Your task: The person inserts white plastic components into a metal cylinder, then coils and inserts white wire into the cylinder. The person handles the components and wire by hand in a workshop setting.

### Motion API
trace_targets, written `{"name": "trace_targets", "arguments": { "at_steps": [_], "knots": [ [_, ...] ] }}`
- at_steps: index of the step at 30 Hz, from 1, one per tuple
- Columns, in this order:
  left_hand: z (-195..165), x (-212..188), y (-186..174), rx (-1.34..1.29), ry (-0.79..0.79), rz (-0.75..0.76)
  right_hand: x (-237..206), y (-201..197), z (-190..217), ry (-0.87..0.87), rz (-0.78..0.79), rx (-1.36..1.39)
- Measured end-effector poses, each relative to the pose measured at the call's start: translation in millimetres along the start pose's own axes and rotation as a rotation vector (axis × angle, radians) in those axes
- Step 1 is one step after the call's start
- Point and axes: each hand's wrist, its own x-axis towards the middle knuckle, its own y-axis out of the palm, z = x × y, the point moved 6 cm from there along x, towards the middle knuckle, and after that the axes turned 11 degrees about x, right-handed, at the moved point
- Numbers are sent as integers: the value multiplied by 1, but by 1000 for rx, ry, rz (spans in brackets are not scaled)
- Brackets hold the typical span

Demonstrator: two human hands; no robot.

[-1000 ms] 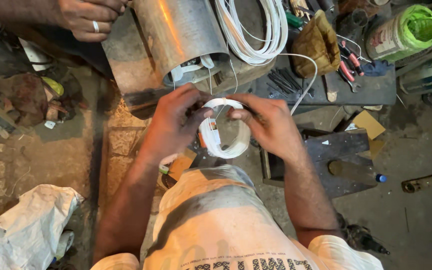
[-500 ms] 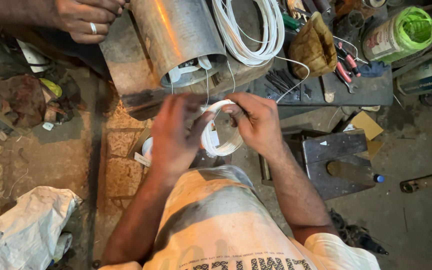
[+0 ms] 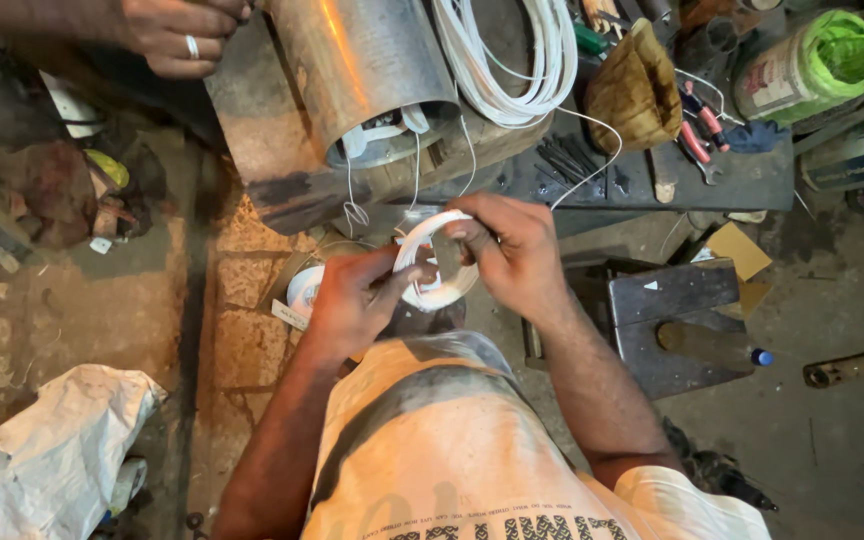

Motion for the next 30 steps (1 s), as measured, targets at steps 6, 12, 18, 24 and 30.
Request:
{"name": "trace_targets", "arguments": {
  "at_steps": [6,12,18,24,30],
  "knots": [
    [-38,-4,-14,29,152,-144,-10,4,15,-128,25,-65],
    [-30,-18,16,-138,100,-69,-8,-12,-7,21,-244,122],
    [-18,-43,38,-358,140,8,-10,-12,-29,84,-216,210],
    [-23,-29,16,52,357,-82,-4,-6,-46,271,-190,455],
    [-51,-25,-37,443,122,-199,-3,-5,-17,81,8,73]
  ]
}}
